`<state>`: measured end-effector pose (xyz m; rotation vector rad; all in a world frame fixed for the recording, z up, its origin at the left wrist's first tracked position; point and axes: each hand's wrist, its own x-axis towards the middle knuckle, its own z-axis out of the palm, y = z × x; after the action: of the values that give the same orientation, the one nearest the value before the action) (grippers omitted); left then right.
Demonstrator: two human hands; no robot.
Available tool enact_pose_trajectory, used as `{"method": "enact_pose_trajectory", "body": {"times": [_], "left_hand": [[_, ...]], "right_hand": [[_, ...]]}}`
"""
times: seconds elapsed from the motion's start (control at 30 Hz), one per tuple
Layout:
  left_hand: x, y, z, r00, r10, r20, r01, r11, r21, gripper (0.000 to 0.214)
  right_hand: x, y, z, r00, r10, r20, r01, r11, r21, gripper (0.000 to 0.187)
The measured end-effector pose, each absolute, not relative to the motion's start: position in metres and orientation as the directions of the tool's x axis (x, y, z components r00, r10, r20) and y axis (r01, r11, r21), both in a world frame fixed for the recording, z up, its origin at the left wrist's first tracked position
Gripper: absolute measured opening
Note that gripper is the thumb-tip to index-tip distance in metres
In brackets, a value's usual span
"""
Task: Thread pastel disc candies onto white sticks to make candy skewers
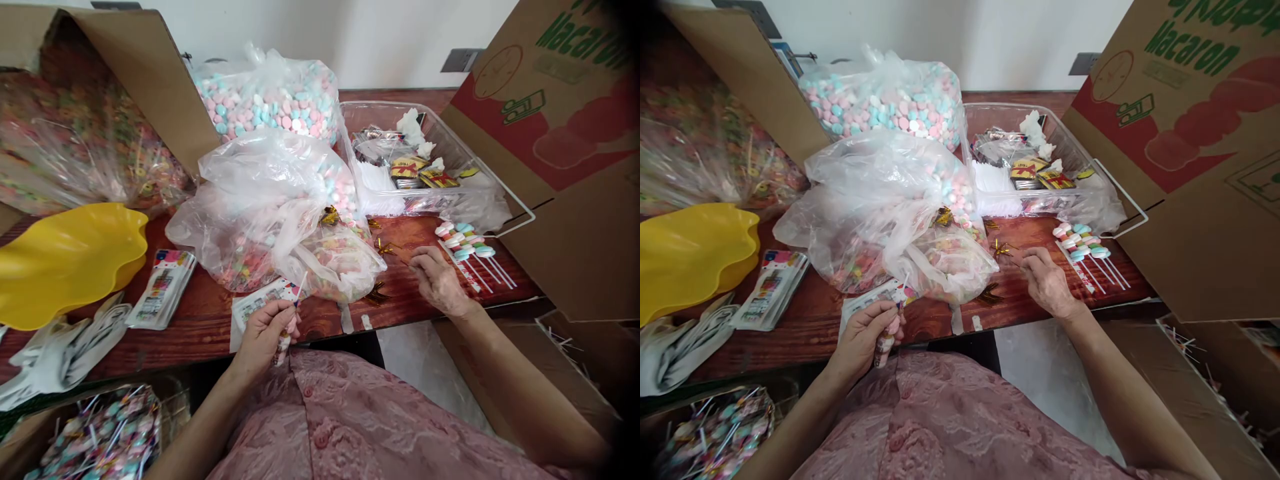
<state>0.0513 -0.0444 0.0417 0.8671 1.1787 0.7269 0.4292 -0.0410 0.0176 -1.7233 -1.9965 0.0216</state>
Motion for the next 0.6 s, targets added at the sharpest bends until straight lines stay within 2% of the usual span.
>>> {"method": "enact_pose_trajectory", "body": {"times": [0.07, 0.2, 0.27, 0.33, 0.43, 0.5, 0.6], "left_hand": [[0.052, -0.043, 0.04, 0.266, 0.843, -0.468, -0.014, 0.489, 0.872, 0.036], [0.057, -0.038, 0.044, 0.295, 0.864, -0.408, 0.038, 0.416, 0.909, 0.03], [0.065, -0.036, 0.048, 0.312, 0.906, -0.287, 0.081, 0.276, 0.958, 0.027], [0.075, -0.032, 0.051, 0.336, 0.933, -0.128, 0.119, 0.093, 0.989, 0.025], [0.085, -0.026, 0.05, 0.346, 0.938, 0.03, 0.147, -0.086, 0.985, 0.025], [0.084, -0.023, 0.048, 0.308, 0.947, 0.09, 0.147, -0.141, 0.979, 0.025], [0.071, -0.024, 0.046, 0.271, 0.956, 0.109, 0.132, -0.149, 0.98, 0.024]], "right_hand": [[0.43, -0.047, 0.024, 0.014, 0.93, 0.367, 0.864, 0.173, -0.473, 0.017], [0.414, -0.062, 0.047, 0.087, 0.963, 0.256, 0.744, 0.108, -0.66, 0.023], [0.385, -0.069, 0.06, 0.146, 0.966, 0.215, 0.603, 0.086, -0.793, 0.021], [0.344, -0.071, 0.068, 0.156, 0.961, 0.23, 0.479, 0.13, -0.868, 0.015], [0.276, -0.065, 0.067, -0.001, 0.928, 0.372, 0.502, 0.322, -0.802, 0.007], [0.241, -0.055, 0.059, -0.093, 0.847, 0.523, 0.539, 0.485, -0.689, 0.014], [0.213, -0.041, 0.046, -0.157, 0.785, 0.599, 0.551, 0.573, -0.607, 0.024]]}}
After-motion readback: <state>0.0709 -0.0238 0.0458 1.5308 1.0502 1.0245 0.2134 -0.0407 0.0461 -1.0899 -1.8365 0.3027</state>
